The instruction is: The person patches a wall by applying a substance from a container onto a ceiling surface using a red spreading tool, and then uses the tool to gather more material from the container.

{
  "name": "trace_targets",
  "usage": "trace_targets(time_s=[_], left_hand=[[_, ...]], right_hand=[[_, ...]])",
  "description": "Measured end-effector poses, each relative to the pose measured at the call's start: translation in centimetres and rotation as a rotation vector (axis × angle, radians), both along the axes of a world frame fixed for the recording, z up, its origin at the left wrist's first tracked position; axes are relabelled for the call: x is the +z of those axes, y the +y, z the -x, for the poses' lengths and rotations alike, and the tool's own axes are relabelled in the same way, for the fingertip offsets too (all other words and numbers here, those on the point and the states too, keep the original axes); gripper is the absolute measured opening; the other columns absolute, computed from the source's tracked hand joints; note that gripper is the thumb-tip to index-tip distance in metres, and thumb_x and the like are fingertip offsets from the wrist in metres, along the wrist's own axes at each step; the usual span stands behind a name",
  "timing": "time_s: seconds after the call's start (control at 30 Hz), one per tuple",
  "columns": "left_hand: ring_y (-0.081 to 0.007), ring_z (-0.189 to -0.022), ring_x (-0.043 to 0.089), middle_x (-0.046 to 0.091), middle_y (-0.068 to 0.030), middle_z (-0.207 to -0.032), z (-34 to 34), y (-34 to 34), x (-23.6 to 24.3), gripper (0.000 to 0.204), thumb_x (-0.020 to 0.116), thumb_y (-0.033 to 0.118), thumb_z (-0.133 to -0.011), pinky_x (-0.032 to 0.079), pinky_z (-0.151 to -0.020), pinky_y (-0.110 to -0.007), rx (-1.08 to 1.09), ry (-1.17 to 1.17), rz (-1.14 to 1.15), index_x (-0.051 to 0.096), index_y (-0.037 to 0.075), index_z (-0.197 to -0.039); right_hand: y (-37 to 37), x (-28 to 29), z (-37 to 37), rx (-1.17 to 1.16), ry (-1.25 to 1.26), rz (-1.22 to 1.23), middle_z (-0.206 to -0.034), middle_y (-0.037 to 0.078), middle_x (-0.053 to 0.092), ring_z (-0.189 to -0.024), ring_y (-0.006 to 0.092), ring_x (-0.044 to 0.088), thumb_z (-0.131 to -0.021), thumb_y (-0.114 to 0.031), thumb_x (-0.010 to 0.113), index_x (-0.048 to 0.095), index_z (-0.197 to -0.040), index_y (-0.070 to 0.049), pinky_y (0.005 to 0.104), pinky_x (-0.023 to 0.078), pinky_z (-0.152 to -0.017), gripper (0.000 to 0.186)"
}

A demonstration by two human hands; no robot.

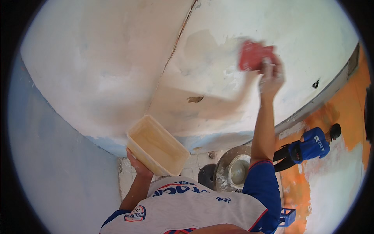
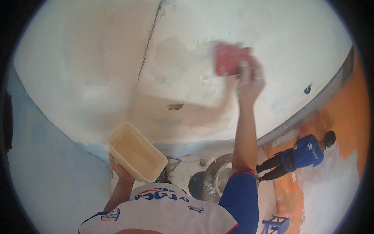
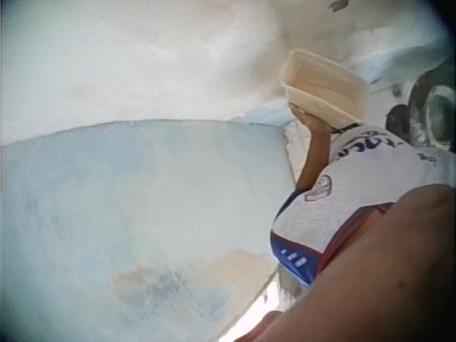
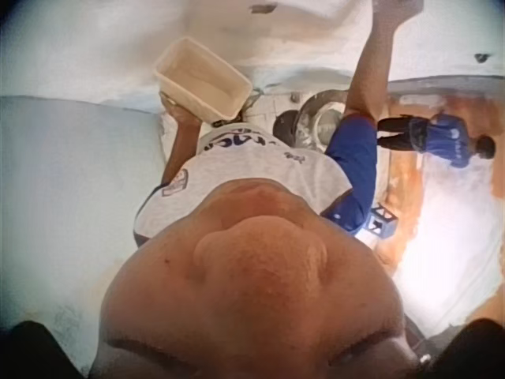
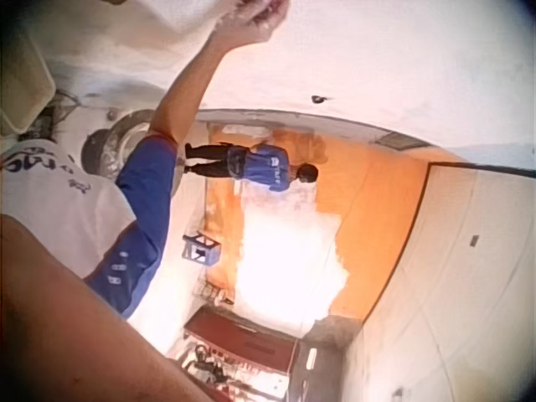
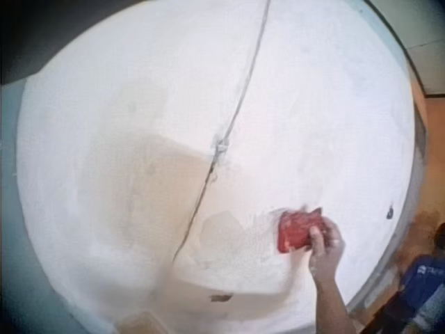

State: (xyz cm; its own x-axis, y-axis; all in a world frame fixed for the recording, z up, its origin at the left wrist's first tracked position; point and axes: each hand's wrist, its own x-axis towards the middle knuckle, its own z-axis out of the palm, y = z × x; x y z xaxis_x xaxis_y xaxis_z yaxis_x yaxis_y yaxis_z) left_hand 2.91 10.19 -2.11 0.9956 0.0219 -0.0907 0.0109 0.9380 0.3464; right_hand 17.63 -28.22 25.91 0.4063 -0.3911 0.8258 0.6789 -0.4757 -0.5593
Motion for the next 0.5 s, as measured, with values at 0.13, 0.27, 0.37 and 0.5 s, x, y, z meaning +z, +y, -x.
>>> trace_targets(time_s=[0.13, 0.27, 0.37, 0.5], left_hand=[[-0.0297, -0.135, 0.048, 0.048, -0.0079, -0.150, 0.5, 0.6, -0.5, 0.075, 0.029, 0.070, -0.099, 0.042, -0.112, -0.046, -0.028, 0.034, 0.002, 0.040, 0.017, -0.152], [-0.0295, -0.135, 0.049, 0.049, -0.0079, -0.149, 1.5, 1.8, 0.5, 0.075, 0.029, 0.070, -0.099, 0.043, -0.112, -0.046, -0.104, 0.035, 0.017, 0.041, 0.017, -0.151], [-0.0300, -0.135, 0.049, 0.049, -0.0084, -0.149, 1.6, 2.8, 1.2, 0.075, 0.029, 0.070, -0.099, 0.043, -0.112, -0.046, -0.142, 0.015, 0.005, 0.040, 0.017, -0.151], [-0.0307, -0.135, 0.049, 0.048, -0.0094, -0.150, 2.6, 3.6, 0.7, 0.075, 0.029, 0.070, -0.099, 0.042, -0.112, -0.047, -0.102, 0.050, 0.000, 0.040, 0.017, -0.152]], right_hand=[[-0.1, 1.5, 3.4, 0.058, -0.260, -0.087, -0.100, 0.008, 0.071, -0.071, 0.0084, 0.063, -0.097, -0.009, 0.068, 0.066, -0.119, -0.001, 0.0224, 0.050, -0.057, 0.024], [6.5, -1.9, 4.1, -0.033, 0.048, 0.595, -0.105, 0.015, 0.073, -0.081, 0.0249, 0.073, -0.094, -0.008, 0.069, 0.071, -0.111, -0.003, 0.0330, 0.058, -0.073, 0.018], [2.5, 1.5, 2.7, -0.317, 0.026, 0.405, -0.100, 0.015, 0.073, -0.086, 0.0272, 0.072, -0.096, -0.011, 0.067, 0.069, -0.112, -0.001, 0.0360, 0.057, -0.074, 0.019], [0.3, 5.2, 4.5, -0.116, -0.229, 0.005, -0.099, 0.010, 0.070, -0.077, 0.0133, 0.067, -0.098, -0.013, 0.067, 0.062, -0.117, 0.000, 0.0249, 0.055, -0.058, 0.024]])
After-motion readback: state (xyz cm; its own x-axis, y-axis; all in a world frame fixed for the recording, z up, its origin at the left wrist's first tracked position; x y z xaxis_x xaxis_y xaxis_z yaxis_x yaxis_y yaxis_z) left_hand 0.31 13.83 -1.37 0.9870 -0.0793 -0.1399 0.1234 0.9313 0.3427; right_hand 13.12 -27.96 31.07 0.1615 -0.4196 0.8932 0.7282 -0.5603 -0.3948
